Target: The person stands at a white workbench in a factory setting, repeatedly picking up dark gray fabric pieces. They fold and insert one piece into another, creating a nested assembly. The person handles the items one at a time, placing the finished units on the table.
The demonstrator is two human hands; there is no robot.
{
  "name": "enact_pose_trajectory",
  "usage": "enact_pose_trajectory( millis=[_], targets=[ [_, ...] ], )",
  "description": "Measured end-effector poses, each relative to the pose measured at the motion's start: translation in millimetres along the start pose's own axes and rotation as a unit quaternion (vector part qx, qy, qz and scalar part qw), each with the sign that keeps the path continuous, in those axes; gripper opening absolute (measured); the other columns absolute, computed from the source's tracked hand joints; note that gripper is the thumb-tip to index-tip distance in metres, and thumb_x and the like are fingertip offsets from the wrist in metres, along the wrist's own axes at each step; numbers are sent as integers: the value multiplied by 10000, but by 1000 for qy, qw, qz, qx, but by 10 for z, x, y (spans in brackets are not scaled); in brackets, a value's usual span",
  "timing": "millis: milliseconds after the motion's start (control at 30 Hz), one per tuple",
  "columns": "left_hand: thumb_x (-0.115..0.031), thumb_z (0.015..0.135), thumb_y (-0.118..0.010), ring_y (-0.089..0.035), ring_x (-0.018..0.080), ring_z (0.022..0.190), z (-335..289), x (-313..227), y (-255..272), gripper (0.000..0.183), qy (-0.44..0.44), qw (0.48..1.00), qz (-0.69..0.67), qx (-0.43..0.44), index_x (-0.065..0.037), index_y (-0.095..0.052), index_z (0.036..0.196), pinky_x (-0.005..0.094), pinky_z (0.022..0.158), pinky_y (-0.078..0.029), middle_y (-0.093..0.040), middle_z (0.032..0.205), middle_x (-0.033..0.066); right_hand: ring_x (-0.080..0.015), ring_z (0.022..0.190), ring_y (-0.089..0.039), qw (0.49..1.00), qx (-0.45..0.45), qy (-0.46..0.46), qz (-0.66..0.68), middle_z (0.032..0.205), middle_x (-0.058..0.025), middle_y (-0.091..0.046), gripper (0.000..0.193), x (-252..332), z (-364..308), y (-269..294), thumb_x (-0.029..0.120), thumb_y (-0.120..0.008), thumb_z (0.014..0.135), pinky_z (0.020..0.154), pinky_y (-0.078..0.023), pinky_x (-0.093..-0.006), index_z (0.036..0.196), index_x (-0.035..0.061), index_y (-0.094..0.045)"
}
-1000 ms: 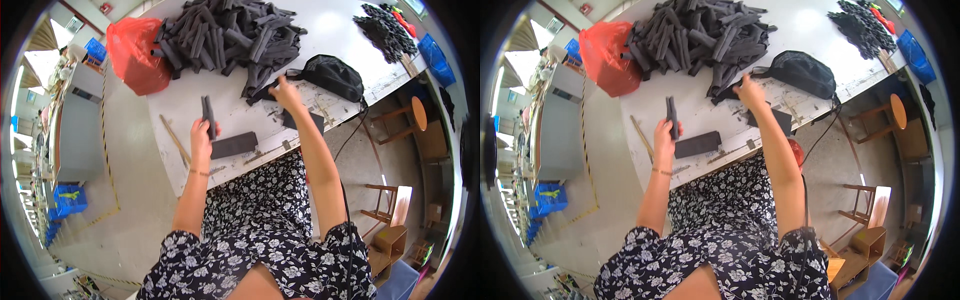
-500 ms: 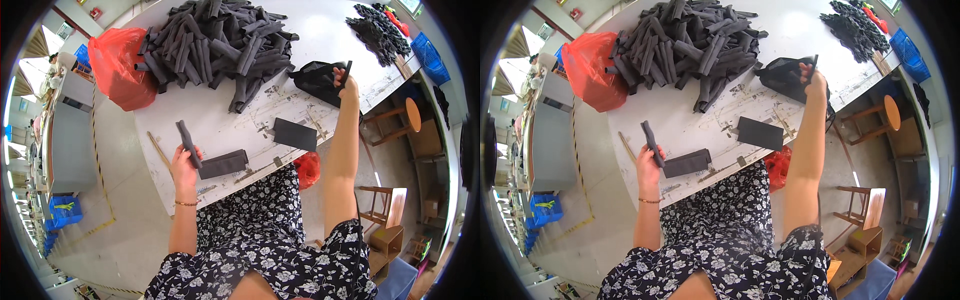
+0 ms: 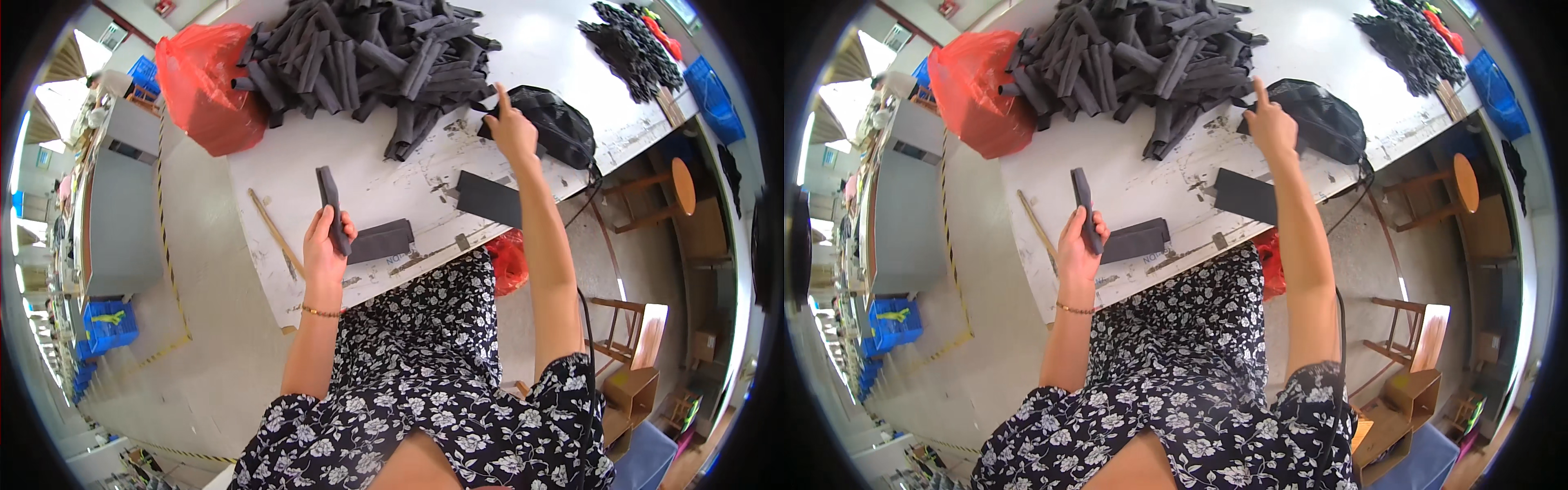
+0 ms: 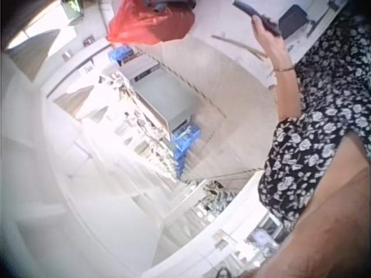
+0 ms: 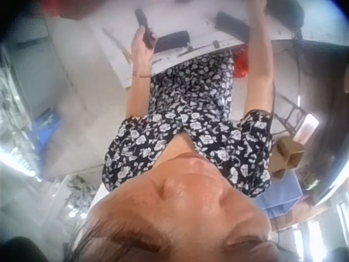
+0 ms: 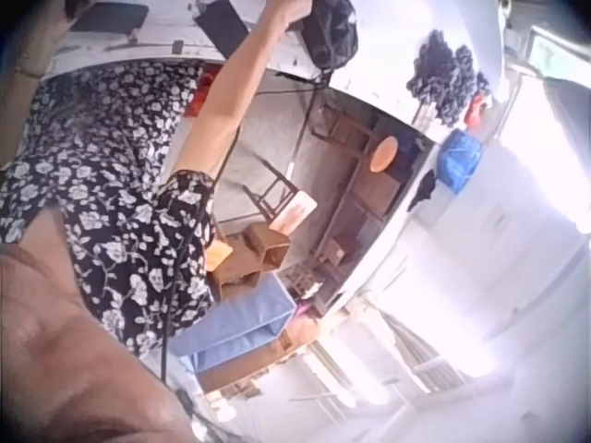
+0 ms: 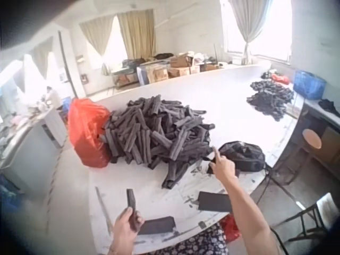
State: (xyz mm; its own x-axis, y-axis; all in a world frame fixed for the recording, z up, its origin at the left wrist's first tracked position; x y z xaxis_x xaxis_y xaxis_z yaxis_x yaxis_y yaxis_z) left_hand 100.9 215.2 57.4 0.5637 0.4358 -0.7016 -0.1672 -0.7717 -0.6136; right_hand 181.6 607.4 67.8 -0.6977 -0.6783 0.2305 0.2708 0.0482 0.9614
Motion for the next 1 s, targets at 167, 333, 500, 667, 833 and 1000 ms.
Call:
enact_pose_trajectory(
  millis=[167,333,500,667,833,1000],
  targets=[
    [-178,961,-615,-567,164,649,-107,-38,151,163,-8,1000,11,-29,-33,-548,929,307,605,-471,-608,795,92,-356,884,-693,999,18,-30,-26,990,-192,-689,526,-323,301,-359,360,-598,920,754,-544,-458,1414,230,-473],
    [-198,981,-579,-548,145,655,-143,-109,272,178,-30,997,47,-44,-26,-578,1029,285,605,-472,-588,795,59,-366,904,-682,999,-26,-31,-14,996,-184,-688,520,-929,497,-369,381,-559,933,763,-539,-468,1422,234,-460],
    [-223,1001,-541,-561,167,702,-111,8,88,218,-3,999,-3,-53,-11,-566,1048,301,613,-464,-604,823,86,-373,927,-674,1000,-1,-29,-6,1015,-194,-685,603,-1153,571,-235,416,-519,955,763,-529,-476,1476,163,-355],
    [-235,1026,-488,-558,179,734,13,196,-211,258,22,999,-40,2,3,-570,1081,299,597,-445,-611,849,111,-411,961,-656,974,-108,-152,130,1059,-220,-679,583,-721,369,7,509,-496,947,836,-500,-476,1323,63,-485],
    [-232,1025,-492,-544,168,702,-139,176,-389,253,36,998,-49,17,-6,-586,1091,278,560,-419,-599,835,100,-335,900,-664,849,-252,-241,397,1010,-205,-682,507,-636,-186,50,446,-598,918,884,-485,-425,1110,-23,-576],
    [-231,1018,-505,-543,161,674,-155,119,-143,253,38,998,-36,26,-2,-587,1088,271,559,-431,-608,838,97,-136,526,-582,812,-225,-330,425,842,-89,-647,453,-1873,-383,-160,383,-663,900,411,-395,-259,1115,-7,-579]
  ],
)
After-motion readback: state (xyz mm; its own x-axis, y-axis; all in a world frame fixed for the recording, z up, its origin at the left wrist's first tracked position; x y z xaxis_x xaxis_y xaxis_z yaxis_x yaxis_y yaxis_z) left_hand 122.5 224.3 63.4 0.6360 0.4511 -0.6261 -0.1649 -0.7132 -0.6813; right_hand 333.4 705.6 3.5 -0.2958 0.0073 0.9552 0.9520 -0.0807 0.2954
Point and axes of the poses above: each hand's wrist, its own z-axis towards the middle knuckle, its own y-axis out of the back of the hand, x = y × z, the point moved 3 cm from there along z, towards the middle knuckle
